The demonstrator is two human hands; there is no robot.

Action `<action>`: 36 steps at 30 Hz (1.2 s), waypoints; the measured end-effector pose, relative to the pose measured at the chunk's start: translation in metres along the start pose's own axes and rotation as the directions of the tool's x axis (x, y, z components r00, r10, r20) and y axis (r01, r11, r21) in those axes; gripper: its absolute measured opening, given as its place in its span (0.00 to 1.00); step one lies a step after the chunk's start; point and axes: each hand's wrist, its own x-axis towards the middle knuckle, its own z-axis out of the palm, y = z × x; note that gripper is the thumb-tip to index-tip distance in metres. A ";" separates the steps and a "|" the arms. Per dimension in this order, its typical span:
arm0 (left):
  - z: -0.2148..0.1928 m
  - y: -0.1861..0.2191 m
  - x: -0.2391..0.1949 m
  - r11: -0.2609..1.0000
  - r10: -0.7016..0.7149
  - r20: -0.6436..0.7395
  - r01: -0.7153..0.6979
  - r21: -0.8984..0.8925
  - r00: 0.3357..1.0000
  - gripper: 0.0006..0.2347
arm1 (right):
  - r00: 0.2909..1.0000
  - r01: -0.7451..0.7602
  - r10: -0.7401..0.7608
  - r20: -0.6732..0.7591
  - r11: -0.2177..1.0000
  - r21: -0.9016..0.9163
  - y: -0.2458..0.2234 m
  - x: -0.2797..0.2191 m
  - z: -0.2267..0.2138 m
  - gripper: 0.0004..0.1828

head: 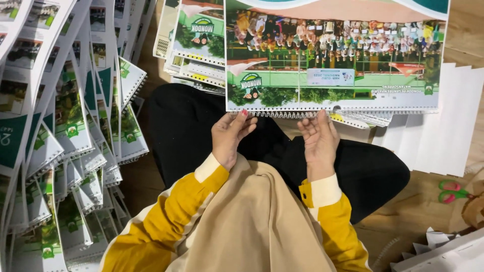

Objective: The person sits on the floor and assembles wall calendars by inserting spiral wire bindings into the punched holes of the calendar pages. They handle multiple calendar sheets and wire bindings, threading the wires through the holes and securing them.

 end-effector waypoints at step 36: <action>-0.020 -0.039 0.042 0.952 0.288 -0.053 -0.280 0.125 0.956 0.06 | 0.995 0.080 -0.096 -0.035 0.942 -0.326 0.022 0.024 -0.011 0.15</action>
